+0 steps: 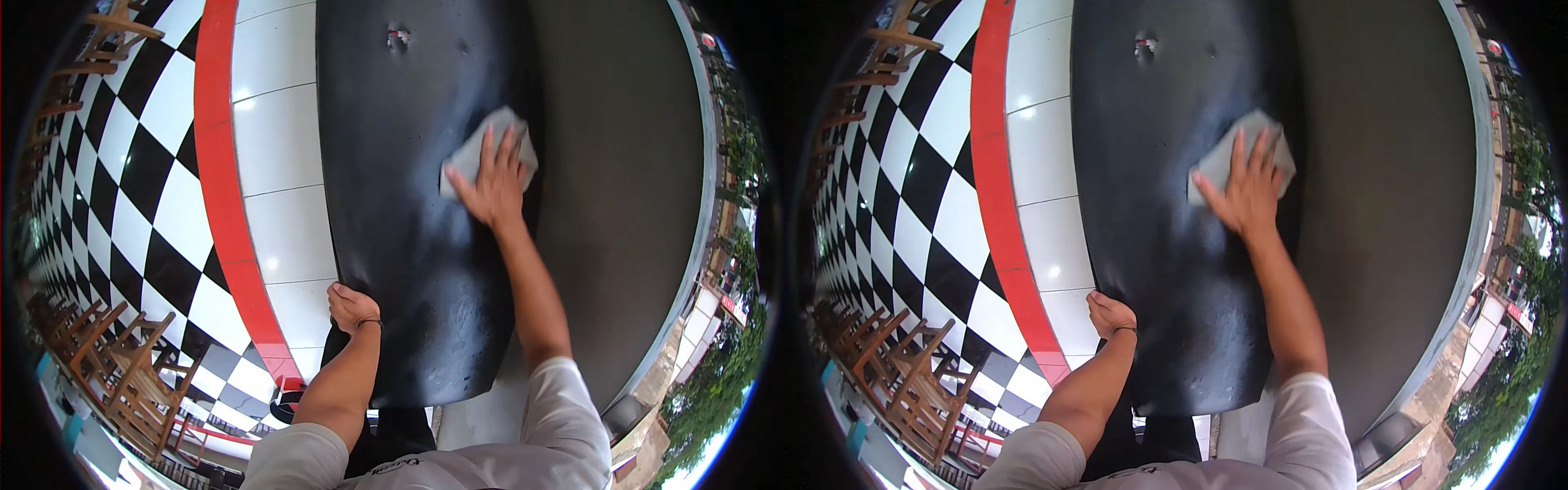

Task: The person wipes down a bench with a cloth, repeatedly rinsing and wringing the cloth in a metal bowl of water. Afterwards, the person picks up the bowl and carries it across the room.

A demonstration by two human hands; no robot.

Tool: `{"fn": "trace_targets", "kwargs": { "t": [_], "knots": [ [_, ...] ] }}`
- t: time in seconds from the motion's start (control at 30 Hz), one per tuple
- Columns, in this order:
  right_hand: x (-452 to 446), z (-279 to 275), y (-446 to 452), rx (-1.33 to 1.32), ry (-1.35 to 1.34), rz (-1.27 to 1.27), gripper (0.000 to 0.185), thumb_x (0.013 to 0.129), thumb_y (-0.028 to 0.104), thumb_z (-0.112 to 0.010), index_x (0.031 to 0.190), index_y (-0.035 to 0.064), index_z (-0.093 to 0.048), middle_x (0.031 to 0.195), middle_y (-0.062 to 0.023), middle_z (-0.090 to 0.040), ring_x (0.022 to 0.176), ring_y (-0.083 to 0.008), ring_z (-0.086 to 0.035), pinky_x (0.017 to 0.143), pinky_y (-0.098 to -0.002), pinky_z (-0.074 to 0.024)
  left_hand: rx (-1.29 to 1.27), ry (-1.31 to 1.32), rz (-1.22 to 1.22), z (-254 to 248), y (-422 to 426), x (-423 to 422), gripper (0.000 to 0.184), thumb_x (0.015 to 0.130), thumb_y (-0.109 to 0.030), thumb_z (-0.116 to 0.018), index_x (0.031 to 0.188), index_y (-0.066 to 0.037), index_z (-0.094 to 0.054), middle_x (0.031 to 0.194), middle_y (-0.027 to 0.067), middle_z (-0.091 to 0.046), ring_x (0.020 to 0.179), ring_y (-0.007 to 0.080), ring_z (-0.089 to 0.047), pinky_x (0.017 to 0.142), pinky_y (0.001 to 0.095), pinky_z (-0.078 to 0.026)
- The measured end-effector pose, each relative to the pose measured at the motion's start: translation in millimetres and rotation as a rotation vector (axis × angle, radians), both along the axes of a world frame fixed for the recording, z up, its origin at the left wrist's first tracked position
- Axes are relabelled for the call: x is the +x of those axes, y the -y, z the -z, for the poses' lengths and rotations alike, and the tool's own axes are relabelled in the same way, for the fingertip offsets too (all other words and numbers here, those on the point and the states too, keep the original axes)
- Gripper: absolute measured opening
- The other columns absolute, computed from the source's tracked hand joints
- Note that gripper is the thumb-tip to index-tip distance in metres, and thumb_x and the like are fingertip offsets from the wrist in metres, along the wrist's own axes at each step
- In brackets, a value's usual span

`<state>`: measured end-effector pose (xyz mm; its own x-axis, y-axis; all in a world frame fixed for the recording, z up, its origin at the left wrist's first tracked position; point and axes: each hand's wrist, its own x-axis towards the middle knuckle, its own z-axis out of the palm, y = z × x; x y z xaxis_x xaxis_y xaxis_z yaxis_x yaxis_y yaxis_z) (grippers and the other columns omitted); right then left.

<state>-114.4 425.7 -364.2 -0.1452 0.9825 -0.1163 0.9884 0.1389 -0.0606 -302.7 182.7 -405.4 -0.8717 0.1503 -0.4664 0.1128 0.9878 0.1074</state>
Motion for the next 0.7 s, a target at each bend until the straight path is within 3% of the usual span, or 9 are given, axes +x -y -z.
{"fn": "trace_targets", "kwargs": {
  "t": [0.13, 0.2, 0.33, 0.4, 0.43, 0.5, 0.63, 0.7],
  "knots": [
    [-43, 25, -132, 0.22, 0.015, 0.072, 0.106, 0.081, 0.08, -0.043, 0.156, 0.0104, -0.017, 0.159, -0.0296, -0.008, 0.143, -0.0493, -0.021, 0.114, -0.0609, -0.0167, -0.02, -0.004, -0.015, -4, -4, 1, 0.053, 0.101, -0.043, -0.022, 0.117, -0.009, -0.058, 0.113, 0.0178, -0.065, 0.107, 0.0403, -0.058, 0.091, 0.052, -0.046],
    [-52, 14, -183, 0.139, -0.019, 0.106, 0.103, 0.082, 0.079, -0.042, 0.157, 0.0138, -0.017, 0.159, -0.029, -0.009, 0.144, -0.0479, -0.021, 0.115, -0.0604, -0.016, -0.036, -0.02, -0.01, -4, -5, 1, 0.049, 0.101, -0.041, -0.024, 0.115, -0.009, -0.059, 0.111, 0.0151, -0.065, 0.105, 0.0377, -0.058, 0.089, 0.0508, -0.046],
    [-49, 25, -212, 0.19, -0.051, 0.037, 0.081, 0.09, 0.067, -0.039, 0.156, 0.0238, -0.023, 0.16, -0.0222, -0.015, 0.145, -0.0446, -0.021, 0.115, -0.0598, -0.0163, -0.03, -0.018, -0.016, -2, -2, 1, 0.048, 0.101, -0.041, -0.025, 0.115, -0.009, -0.059, 0.111, 0.0142, -0.065, 0.106, 0.0373, -0.058, 0.089, 0.0505, -0.046],
    [-42, 36, -186, 0.246, -0.026, -0.116, 0.069, 0.094, 0.059, -0.04, 0.154, 0.0279, -0.027, 0.161, -0.0185, -0.019, 0.145, -0.0435, -0.021, 0.115, -0.0596, -0.0174, -0.021, -0.021, -0.022, 1, -2, 0, 0.047, 0.101, -0.041, -0.026, 0.115, -0.01, -0.059, 0.11, 0.0138, -0.065, 0.106, 0.0373, -0.058, 0.089, 0.0503, -0.046],
    [-40, 35, -151, 0.307, 0.004, -0.242, 0.06, 0.096, 0.048, -0.044, 0.152, 0.0307, -0.033, 0.16, -0.0157, -0.022, 0.145, -0.0432, -0.023, 0.114, -0.0592, -0.0213, -0.012, -0.031, -0.016, 1, -2, 0, 0.047, 0.101, -0.041, -0.027, 0.115, -0.01, -0.059, 0.11, 0.0137, -0.065, 0.106, 0.0372, -0.058, 0.089, 0.0503, -0.047],
    [-55, 0, -48, 0.149, -0.036, -0.373, 0.06, 0.091, 0.036, -0.052, 0.15, 0.0273, -0.038, 0.159, -0.0181, -0.023, 0.14, -0.0422, -0.032, 0.11, -0.0609, -0.0259, 0.004, -0.047, -0.011, 0, -1, 1, 0.046, 0.101, -0.04, -0.028, 0.115, -0.01, -0.059, 0.11, 0.0135, -0.065, 0.106, 0.0371, -0.058, 0.088, 0.0502, -0.047],
    [-65, -33, 151, -0.288, -0.165, -0.473, 0.071, 0.082, 0.031, -0.064, 0.149, 0.0298, -0.04, 0.16, -0.0163, -0.022, 0.12, -0.0365, -0.051, 0.106, -0.0578, -0.0287, 0.014, -0.039, -0.011, 0, -2, 1, 0.044, 0.101, -0.04, -0.03, 0.113, -0.01, -0.06, 0.109, 0.0135, -0.065, 0.105, 0.037, -0.058, 0.087, 0.0501, -0.048],
    [-75, -32, 178, -0.341, -0.144, -0.434, 0.074, 0.08, 0.031, -0.067, 0.149, 0.0315, -0.039, 0.16, -0.0154, -0.023, 0.114, -0.0349, -0.054, 0.106, -0.0572, -0.029, 0.03, -0.061, 0.001, 1, 0, 1, 0.043, 0.1, -0.04, -0.031, 0.113, -0.01, -0.06, 0.109, 0.0133, -0.065, 0.104, 0.0371, -0.058, 0.086, 0.05, -0.048]
  ]
}}
